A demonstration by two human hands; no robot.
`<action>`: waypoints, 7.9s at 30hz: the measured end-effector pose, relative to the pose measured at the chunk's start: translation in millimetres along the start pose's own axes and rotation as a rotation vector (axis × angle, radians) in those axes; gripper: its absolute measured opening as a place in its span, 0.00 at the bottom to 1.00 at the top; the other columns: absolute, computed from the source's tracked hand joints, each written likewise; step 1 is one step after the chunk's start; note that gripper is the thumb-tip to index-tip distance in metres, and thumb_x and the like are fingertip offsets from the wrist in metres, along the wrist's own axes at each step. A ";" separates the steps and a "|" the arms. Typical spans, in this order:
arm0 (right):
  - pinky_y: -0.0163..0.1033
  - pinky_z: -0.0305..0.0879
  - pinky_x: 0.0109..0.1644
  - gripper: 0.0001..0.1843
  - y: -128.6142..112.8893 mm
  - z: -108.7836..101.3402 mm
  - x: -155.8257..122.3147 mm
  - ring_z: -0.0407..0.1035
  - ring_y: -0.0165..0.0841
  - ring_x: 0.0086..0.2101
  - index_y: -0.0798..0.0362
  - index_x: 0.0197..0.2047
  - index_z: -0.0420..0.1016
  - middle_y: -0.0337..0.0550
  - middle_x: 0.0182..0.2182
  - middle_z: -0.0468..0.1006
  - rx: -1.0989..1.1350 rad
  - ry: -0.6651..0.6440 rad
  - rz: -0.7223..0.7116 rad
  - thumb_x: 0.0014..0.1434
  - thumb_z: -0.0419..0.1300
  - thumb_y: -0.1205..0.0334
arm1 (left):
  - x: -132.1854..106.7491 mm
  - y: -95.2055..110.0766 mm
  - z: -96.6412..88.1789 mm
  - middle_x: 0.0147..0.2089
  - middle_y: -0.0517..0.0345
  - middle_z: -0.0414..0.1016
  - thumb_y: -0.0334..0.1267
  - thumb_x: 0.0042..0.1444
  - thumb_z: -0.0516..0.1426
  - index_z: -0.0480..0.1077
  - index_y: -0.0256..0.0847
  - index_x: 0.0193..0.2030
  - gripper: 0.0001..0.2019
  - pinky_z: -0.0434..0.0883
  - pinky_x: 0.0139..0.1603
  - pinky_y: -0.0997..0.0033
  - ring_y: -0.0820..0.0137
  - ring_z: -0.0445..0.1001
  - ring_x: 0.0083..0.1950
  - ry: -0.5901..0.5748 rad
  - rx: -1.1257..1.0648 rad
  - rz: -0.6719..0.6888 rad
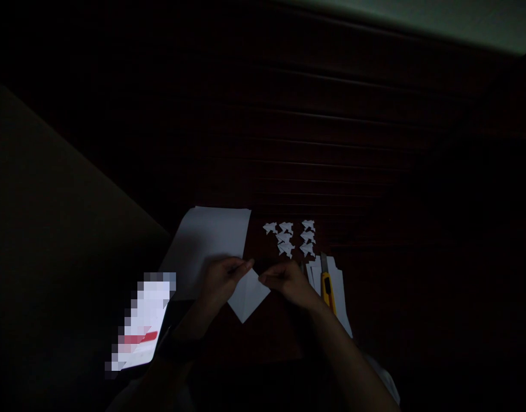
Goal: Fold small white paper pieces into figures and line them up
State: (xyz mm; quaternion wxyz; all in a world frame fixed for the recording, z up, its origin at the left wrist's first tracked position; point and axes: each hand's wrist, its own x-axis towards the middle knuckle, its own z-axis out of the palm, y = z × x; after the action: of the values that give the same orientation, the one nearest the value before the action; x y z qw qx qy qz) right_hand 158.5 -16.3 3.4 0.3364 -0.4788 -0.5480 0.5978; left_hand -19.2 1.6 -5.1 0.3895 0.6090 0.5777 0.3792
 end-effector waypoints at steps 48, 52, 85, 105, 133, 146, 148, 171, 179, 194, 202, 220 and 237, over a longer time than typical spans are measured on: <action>0.36 0.59 0.26 0.13 -1.0 -8.7 12.6 0.66 0.32 0.22 0.57 0.24 0.77 0.42 0.21 0.75 0.062 0.530 -0.083 0.43 0.67 0.53 | -10.8 8.1 2.5 0.34 0.50 0.79 0.41 0.48 0.60 0.77 0.37 0.35 0.10 0.73 0.34 0.68 0.65 0.76 0.33 -0.313 -0.429 -0.199; 0.36 0.58 0.24 0.15 3.8 -25.6 10.4 0.64 0.31 0.20 0.57 0.24 0.76 0.40 0.19 0.74 0.198 0.665 -0.095 0.41 0.68 0.52 | -14.9 7.3 3.3 0.34 0.48 0.80 0.39 0.49 0.60 0.76 0.36 0.35 0.10 0.73 0.36 0.66 0.65 0.77 0.34 -0.365 -0.444 -0.216; 0.33 0.55 0.25 0.17 40.1 27.1 -69.5 0.62 0.28 0.20 0.58 0.20 0.76 0.39 0.18 0.73 -0.031 0.248 -0.095 0.44 0.65 0.50 | -87.1 5.2 11.7 0.28 0.52 0.78 0.47 0.44 0.63 0.78 0.35 0.31 0.15 0.64 0.27 0.73 0.67 0.73 0.28 -0.175 -0.620 -0.105; 0.52 0.47 0.61 0.36 54.7 59.2 -111.1 0.48 0.46 0.60 0.53 0.53 0.61 0.55 0.60 0.55 -0.735 0.299 -0.518 0.41 0.69 0.58 | -98.1 -29.4 37.5 0.23 0.51 0.76 0.50 0.34 0.66 0.77 0.29 0.30 0.22 0.64 0.23 0.70 0.67 0.71 0.22 0.020 -0.781 -0.321; 0.41 0.63 0.44 0.23 48.2 79.9 -126.9 0.67 0.38 0.41 0.50 0.43 0.60 0.45 0.44 0.71 -0.310 0.406 -0.444 0.46 0.65 0.59 | -150.3 1.2 29.3 0.42 0.46 0.76 0.50 0.55 0.55 0.71 0.36 0.45 0.19 0.70 0.43 0.64 0.60 0.75 0.44 -0.459 -1.353 -0.543; 0.42 0.62 0.48 0.22 44.7 80.9 -127.9 0.66 0.39 0.46 0.50 0.43 0.60 0.47 0.49 0.70 -0.199 0.303 -0.478 0.47 0.65 0.57 | -147.8 -10.2 29.0 0.47 0.46 0.73 0.44 0.55 0.56 0.68 0.38 0.51 0.19 0.70 0.43 0.65 0.61 0.74 0.45 -0.401 -1.309 -0.509; 0.42 0.62 0.48 0.22 45.2 79.9 -126.7 0.66 0.39 0.47 0.50 0.43 0.60 0.46 0.48 0.70 -0.164 0.304 -0.486 0.48 0.64 0.57 | -146.3 -10.6 29.4 0.46 0.46 0.74 0.44 0.54 0.56 0.68 0.38 0.51 0.19 0.70 0.42 0.65 0.61 0.74 0.45 -0.398 -1.299 -0.529; 0.35 0.59 0.28 0.17 35.4 55.2 -110.8 0.65 0.32 0.24 0.53 0.33 0.72 0.40 0.22 0.73 -0.234 0.669 -0.293 0.56 0.54 0.47 | -147.2 -5.3 22.1 0.48 0.44 0.74 0.32 0.47 0.56 0.67 0.39 0.51 0.21 0.67 0.46 0.47 0.52 0.72 0.48 -0.473 -1.184 -0.553; 0.34 0.61 0.27 0.13 31.1 43.3 -75.2 0.67 0.31 0.24 0.54 0.35 0.72 0.39 0.23 0.74 -0.004 0.543 -0.331 0.48 0.63 0.55 | -132.9 -5.8 27.2 0.46 0.40 0.76 0.34 0.44 0.64 0.73 0.32 0.45 0.19 0.69 0.44 0.60 0.57 0.75 0.43 -0.216 -0.980 -0.249; 0.42 0.64 0.50 0.28 -19.4 18.9 3.5 0.67 0.37 0.48 0.47 0.53 0.65 0.41 0.47 0.72 0.031 0.125 -0.496 0.47 0.64 0.64 | -18.2 5.2 -3.4 0.37 0.45 0.79 0.43 0.39 0.67 0.74 0.32 0.38 0.20 0.71 0.34 0.67 0.60 0.77 0.35 0.107 -0.753 -0.154; 0.38 0.65 0.39 0.09 -8.4 16.5 16.1 0.70 0.35 0.36 0.51 0.39 0.75 0.41 0.35 0.77 -0.090 0.382 -0.422 0.53 0.58 0.64 | -12.8 15.6 -8.2 0.40 0.47 0.78 0.46 0.43 0.64 0.73 0.36 0.42 0.21 0.71 0.31 0.70 0.63 0.77 0.35 -0.050 -0.650 -0.170; 0.45 0.64 0.51 0.20 -23.5 -11.8 6.7 0.70 0.38 0.44 0.48 0.45 0.77 0.43 0.45 0.77 -0.099 -0.120 -0.268 0.46 0.66 0.65 | -6.6 11.5 -12.7 0.38 0.48 0.78 0.43 0.45 0.63 0.74 0.35 0.38 0.15 0.72 0.33 0.70 0.64 0.77 0.37 -0.043 -0.774 -0.234; 0.39 0.67 0.40 0.11 -23.0 -9.3 7.7 0.73 0.36 0.34 0.52 0.34 0.81 0.43 0.33 0.81 -0.104 -0.032 -0.198 0.50 0.65 0.55 | -7.3 14.3 -8.2 0.39 0.48 0.75 0.43 0.48 0.62 0.73 0.34 0.38 0.15 0.76 0.34 0.66 0.64 0.75 0.37 -0.053 -0.793 -0.215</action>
State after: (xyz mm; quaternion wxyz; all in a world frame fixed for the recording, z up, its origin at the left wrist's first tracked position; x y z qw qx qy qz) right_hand 162.0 -2.0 24.8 0.3597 -0.4294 -0.6280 0.5402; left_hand -21.2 -5.9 11.2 0.6462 0.3572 0.4370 0.5137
